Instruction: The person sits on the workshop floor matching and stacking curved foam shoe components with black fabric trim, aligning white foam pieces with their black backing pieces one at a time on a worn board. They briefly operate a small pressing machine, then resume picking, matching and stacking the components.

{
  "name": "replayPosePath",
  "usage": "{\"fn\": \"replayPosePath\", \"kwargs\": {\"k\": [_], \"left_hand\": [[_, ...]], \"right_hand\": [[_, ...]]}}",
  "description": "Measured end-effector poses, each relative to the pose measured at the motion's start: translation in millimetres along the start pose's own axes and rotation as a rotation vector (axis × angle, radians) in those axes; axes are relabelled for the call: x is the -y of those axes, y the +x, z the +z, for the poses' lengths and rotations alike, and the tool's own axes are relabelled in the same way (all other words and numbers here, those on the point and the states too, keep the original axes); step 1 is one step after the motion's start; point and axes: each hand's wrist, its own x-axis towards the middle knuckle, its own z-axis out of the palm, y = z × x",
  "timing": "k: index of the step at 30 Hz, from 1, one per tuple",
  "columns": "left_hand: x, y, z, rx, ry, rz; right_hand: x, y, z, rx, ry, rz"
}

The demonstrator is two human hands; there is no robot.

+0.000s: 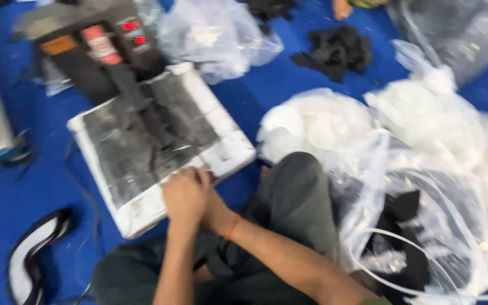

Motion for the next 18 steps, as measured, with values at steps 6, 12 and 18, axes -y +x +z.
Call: {"fn": "replayPosePath", "kwargs": {"k": [6,12,18], "left_hand": [[5,22,-15,0.35,-0.096,-0.186],[6,21,-29,0.358,-0.231,-0.198],[3,9,-25,0.216,-0.2,-0.182]], "right_hand": [[9,12,-18,0.067,0.021,0.039],[13,16,-32,0.081,-0.098,0.026],[11,12,-26,0.019,-0.073,-0.01]]}}
